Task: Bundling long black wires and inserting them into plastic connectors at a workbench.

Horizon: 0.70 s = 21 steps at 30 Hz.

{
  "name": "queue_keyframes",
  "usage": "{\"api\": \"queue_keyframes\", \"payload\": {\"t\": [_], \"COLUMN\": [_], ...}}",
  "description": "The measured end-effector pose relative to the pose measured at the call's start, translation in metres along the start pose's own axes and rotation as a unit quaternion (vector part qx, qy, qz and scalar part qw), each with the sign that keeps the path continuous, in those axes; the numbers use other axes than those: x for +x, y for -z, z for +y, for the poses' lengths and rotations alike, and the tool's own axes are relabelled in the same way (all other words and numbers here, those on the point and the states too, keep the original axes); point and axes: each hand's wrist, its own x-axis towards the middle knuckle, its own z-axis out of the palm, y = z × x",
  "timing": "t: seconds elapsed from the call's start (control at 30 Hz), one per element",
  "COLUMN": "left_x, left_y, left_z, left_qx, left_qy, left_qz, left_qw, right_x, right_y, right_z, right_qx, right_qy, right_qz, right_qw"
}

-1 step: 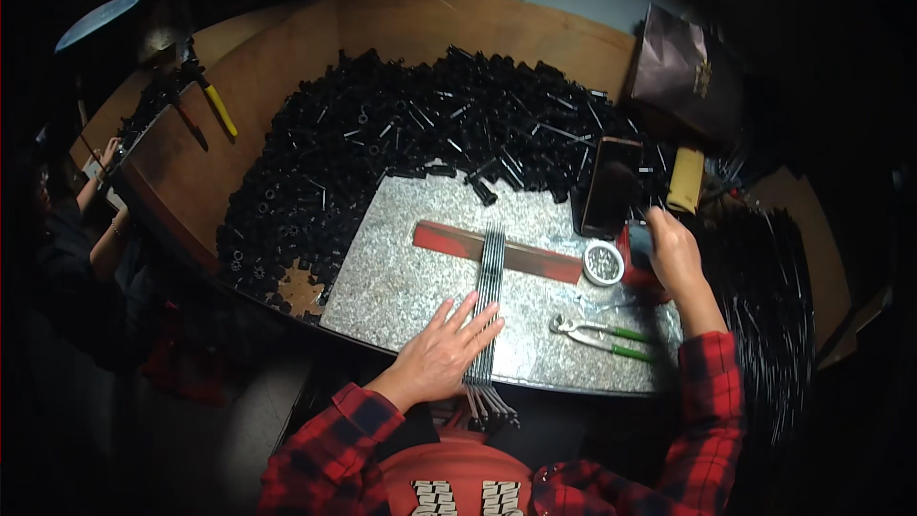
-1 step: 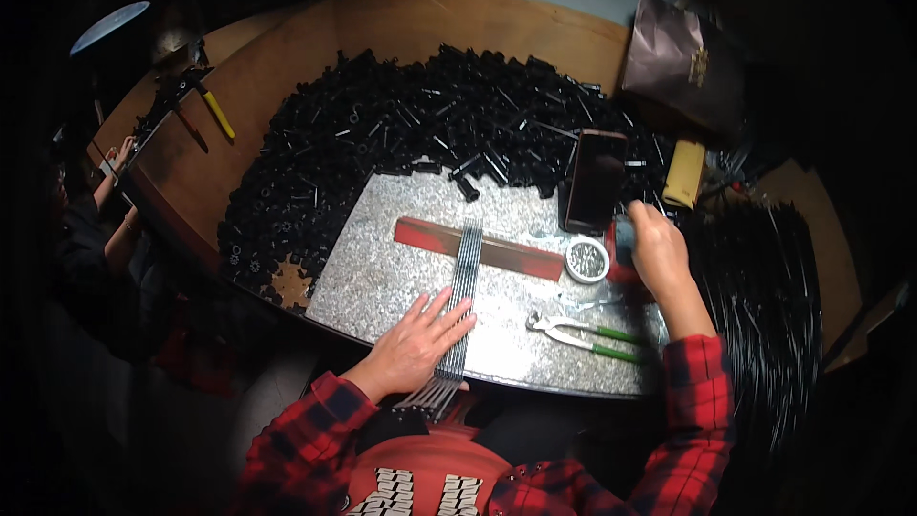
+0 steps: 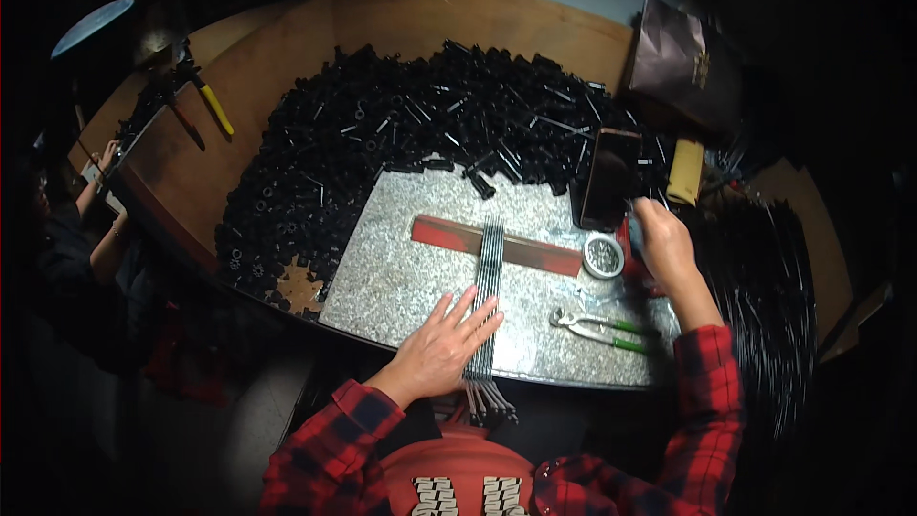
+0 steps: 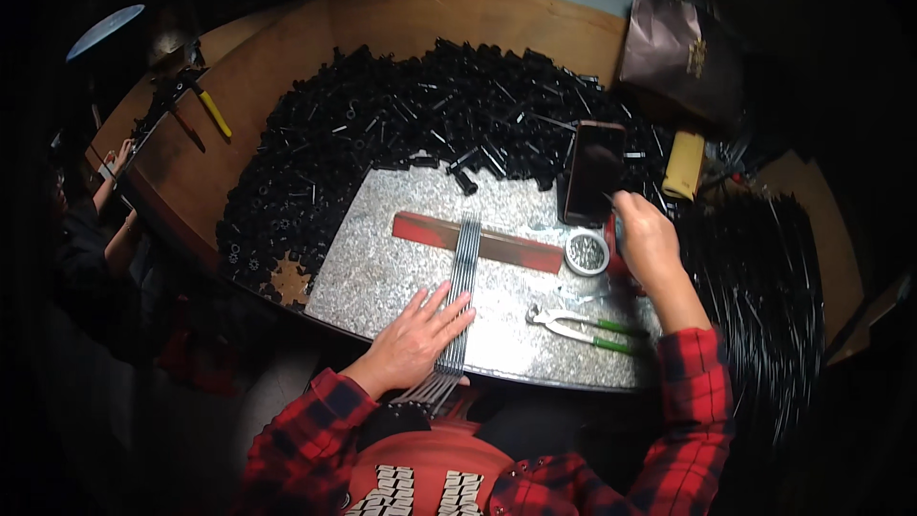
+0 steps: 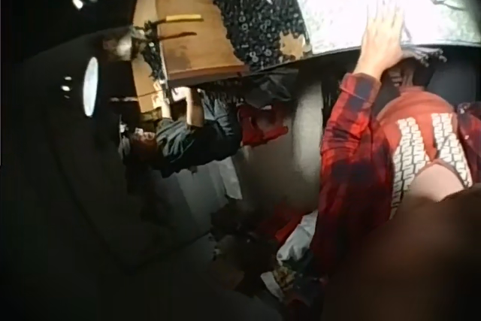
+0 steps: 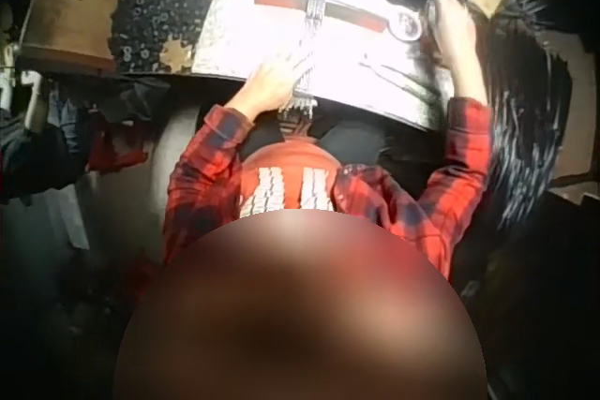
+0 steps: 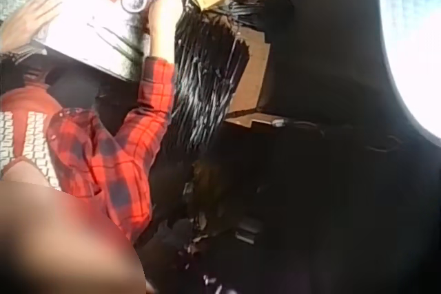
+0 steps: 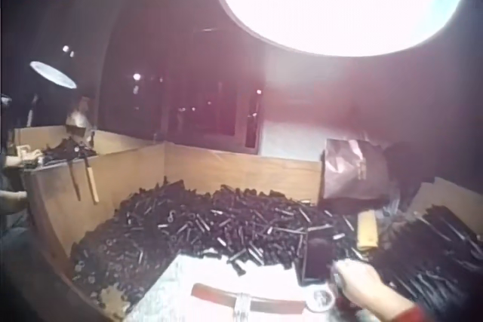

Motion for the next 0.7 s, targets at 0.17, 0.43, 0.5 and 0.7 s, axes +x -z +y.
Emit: {"api": "queue_keyframes", "payload": {"t": [0.17, 0.43, 0.5, 0.7], "left_x": [0.008, 0.008, 0.009, 0.006], "left_y": [0.002, 0.004, 0.004, -0.005], "left_z": [0.003, 0.006, 0.008, 0.002], "left_qx": [-0.019, 0.005, -0.015, 0.045], "left_qy": [-0.007, -0.007, -0.004, -0.016], "left_qz": [0.003, 0.01, 0.015, 0.01], "left_qw": [1.0, 1.0, 1.0, 0.999], "right_x": [0.013, 0.019, 0.019, 0.022], "right_y": [-0.034, -0.077, -0.078, -0.083], "right_z": [-0.05, -0.07, -0.073, -0.079], "right_qx": [0.04, 0.049, 0.039, 0.003], "right_qy": [0.077, 0.127, 0.113, 0.123], "right_qz": [-0.033, -0.049, -0.058, -0.065], "right_qw": [0.996, 0.99, 0.991, 0.99]}}
